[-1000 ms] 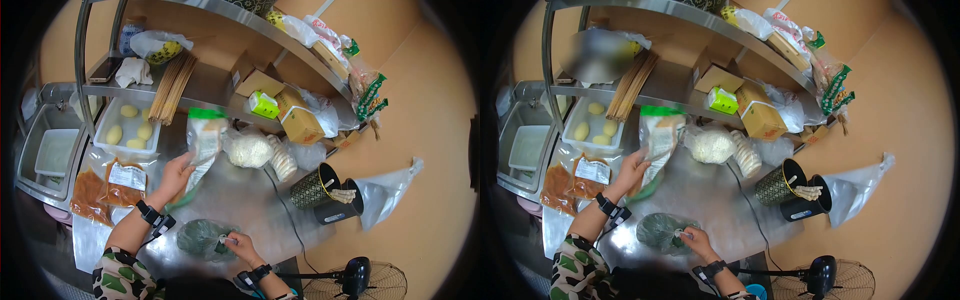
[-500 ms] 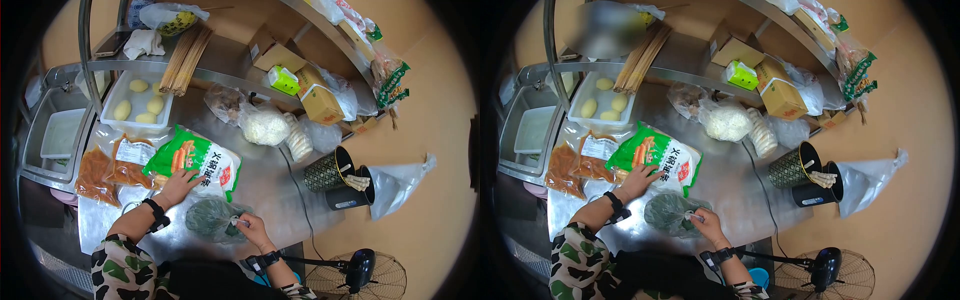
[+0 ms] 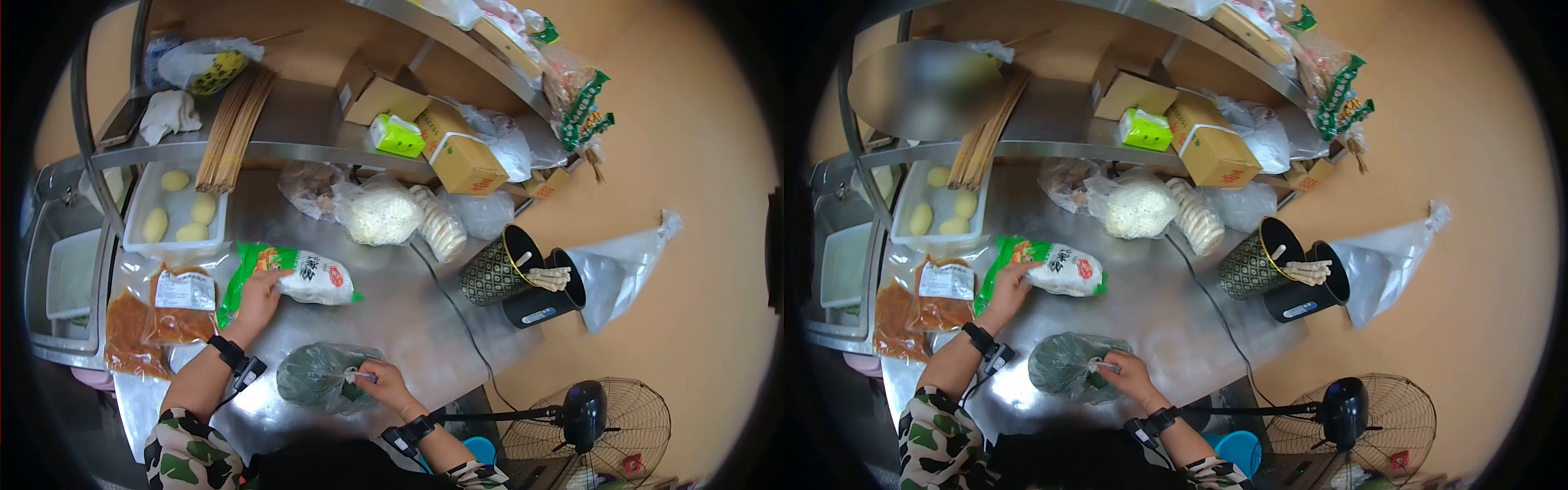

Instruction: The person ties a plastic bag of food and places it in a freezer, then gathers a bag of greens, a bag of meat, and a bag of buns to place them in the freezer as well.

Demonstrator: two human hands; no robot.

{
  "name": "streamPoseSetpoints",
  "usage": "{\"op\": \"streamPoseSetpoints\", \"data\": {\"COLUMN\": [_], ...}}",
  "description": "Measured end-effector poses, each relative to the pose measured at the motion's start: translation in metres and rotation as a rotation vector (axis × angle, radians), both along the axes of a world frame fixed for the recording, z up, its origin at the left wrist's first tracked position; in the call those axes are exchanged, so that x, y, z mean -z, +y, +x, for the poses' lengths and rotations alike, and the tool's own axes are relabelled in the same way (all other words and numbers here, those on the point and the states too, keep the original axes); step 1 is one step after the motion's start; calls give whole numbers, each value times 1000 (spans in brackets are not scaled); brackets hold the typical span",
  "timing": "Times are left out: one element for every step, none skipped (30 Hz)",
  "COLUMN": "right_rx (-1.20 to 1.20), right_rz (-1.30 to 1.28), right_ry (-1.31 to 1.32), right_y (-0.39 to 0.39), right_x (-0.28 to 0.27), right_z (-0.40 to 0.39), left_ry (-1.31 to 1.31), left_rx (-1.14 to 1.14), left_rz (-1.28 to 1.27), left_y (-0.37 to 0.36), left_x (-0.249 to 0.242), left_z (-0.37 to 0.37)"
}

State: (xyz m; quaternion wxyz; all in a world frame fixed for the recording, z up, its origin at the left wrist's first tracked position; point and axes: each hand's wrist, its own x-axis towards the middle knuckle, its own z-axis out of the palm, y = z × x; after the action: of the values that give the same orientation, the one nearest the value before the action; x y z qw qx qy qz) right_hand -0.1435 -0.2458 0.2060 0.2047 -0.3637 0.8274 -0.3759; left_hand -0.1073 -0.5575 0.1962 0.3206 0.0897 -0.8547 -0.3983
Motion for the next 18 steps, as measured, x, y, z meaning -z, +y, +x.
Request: {"op": "streamPoseSetpoints", "data": {"right_rx": [10, 16, 18, 19, 19, 17, 9, 4, 1, -5, -10, -13, -13, -13, -11, -14, -18, -24], "right_rz": [-2, -3, -4, 1, 5, 12, 9, 9, 12, 12, 11, 8, 15, 22, 25, 18, 9, -1], "right_ry": [2, 3, 3, 9, 13, 16, 20, 23, 25, 41, 57, 73, 74, 71, 69, 74, 78, 82], "right_y": [0, -1, -1, -2, -2, -3, -4, -4, -3, -1, -1, -2, -3, -3, -2, -1, 0, 0], "right_x": [-2, -4, -5, -6, -7, -7, -6, -5, -4, -4, -4, -5, -5, -6, -7, -7, -6, -4], "right_z": [1, 2, 2, 2, 2, 1, 0, -1, -1, -1, -1, -1, -1, 0, 0, 0, -1, -1], "left_ry": [39, 74, 108, 112, 147, 183, 218, 267, 314, 287, 256, 221, 156, 88, 18, -30, -79, -129], "left_rx": [54, 107, 156, 223, 249, 275, 300, 371, 441, 471, 495, 512, 591, 672, 752, 717, 681, 643], "left_rz": [259, 519, 780, 998, 1003, 1011, 1021, 910, 802, 469, 135, -202, -135, -67, -2, -11, -23, -36], "left_y": [0, -2, 0, 7, 15, 23, 30, 40, 51, 60, 68, 73, 76, 78, 78, 73, 64, 55], "left_x": [-8, -14, -36, -60, -74, -86, -94, -88, -90, -91, -107, -114, -108, -98, -87, -74, -59, -44], "left_z": [-14, -27, -37, -39, -50, -59, -67, -84, -96, -101, -98, -97, -94, -88, -80, -68, -51, -30]}}
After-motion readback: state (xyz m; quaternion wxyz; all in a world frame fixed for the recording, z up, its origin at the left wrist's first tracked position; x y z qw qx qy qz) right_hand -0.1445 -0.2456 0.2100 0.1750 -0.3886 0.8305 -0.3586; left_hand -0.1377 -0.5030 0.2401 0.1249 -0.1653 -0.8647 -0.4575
